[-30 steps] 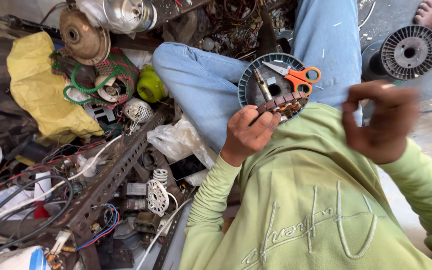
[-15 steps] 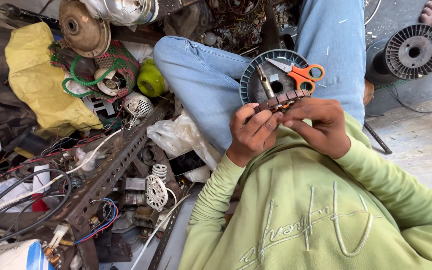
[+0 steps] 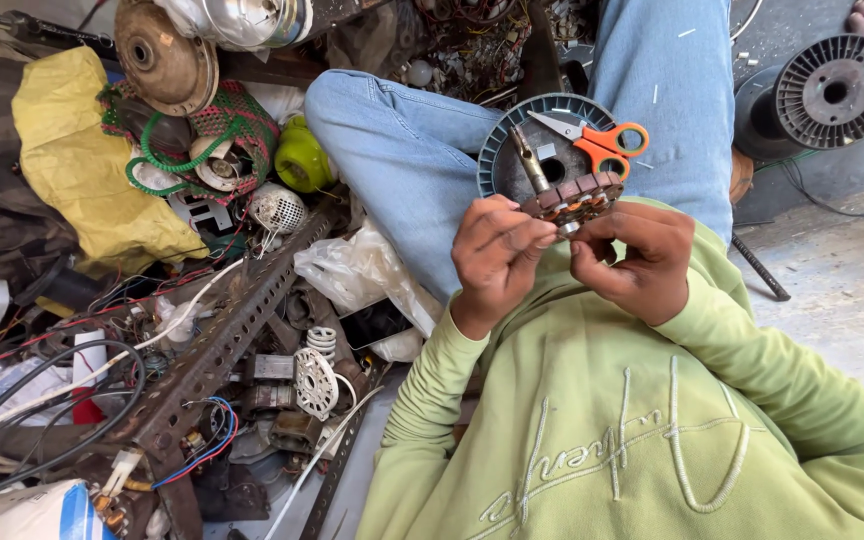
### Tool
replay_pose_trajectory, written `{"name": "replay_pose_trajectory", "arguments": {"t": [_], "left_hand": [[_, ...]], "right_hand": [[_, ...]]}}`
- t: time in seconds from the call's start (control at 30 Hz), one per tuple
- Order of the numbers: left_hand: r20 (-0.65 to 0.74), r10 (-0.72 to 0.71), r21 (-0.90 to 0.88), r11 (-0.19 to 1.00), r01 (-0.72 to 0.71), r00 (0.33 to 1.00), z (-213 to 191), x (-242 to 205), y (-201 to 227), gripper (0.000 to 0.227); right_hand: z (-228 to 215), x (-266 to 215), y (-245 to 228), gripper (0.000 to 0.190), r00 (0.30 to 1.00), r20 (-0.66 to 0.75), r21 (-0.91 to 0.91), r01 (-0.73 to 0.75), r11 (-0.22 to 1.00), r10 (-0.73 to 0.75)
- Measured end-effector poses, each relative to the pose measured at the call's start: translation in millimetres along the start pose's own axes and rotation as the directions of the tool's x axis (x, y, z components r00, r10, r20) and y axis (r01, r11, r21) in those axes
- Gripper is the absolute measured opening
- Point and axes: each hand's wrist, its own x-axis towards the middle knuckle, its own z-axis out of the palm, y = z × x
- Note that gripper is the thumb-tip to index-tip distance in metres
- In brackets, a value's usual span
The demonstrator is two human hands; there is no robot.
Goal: The person sits on the ground and fits copper wire coils into the slots of a laminated motor stator core held on their lap, pressing each coil into place by hand. They use scissors to trim wire ends and reach to a cluttered workbench for small parts, then hold up the assembled stator.
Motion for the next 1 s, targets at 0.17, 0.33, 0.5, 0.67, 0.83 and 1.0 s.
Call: {"name": "replay_pose_trajectory", "arguments": {"t": [0.17,0.33,0.5,0.67,0.83,1.0], "left_hand": [[-0.119,-0.112,-0.124,0.988,0.097,0.986,3.0,-1.6,1.4,0.011],[-0.133,-0.128,-0.125,0.986,0.112,0.983,4.9,2.4,4.8,0.014],[-0.122,-0.126,-0.105,0.988,0.113,0.985,5.9,2.2,5.0,0.016],[-0.121,-0.134,-0.112,0.986,0.121,0.983,4.0,4.8,6.0,0.016],[0.027,0.045,0.038,0.998,-0.046,0.999,-9.4,16.1,4.3,0.026],[0.268,0.165,0.275,0.931,-0.239,0.949,-17.7,13.9,-0.5,0.031]], "right_hand": [[2.6,-6.2,-1.0,0.012,0.990,-0.107,-0.043,-0.092,0.995,0.087],[3.4,-1.5,-3.0,0.019,0.985,-0.118,-0.132,-0.142,0.981,0.127],[2.4,2.1,-2.4,0.022,0.968,-0.052,-0.113,-0.249,0.962,0.244],[5.1,2.3,4.3,0.021,0.967,-0.051,-0.091,-0.254,0.963,0.250],[0.7,2.9,0.1,0.014,0.966,-0.008,-0.044,-0.257,0.965,0.257],[-2.9,1.4,4.5,0.007,0.985,0.011,0.022,-0.174,0.984,0.174]]}}
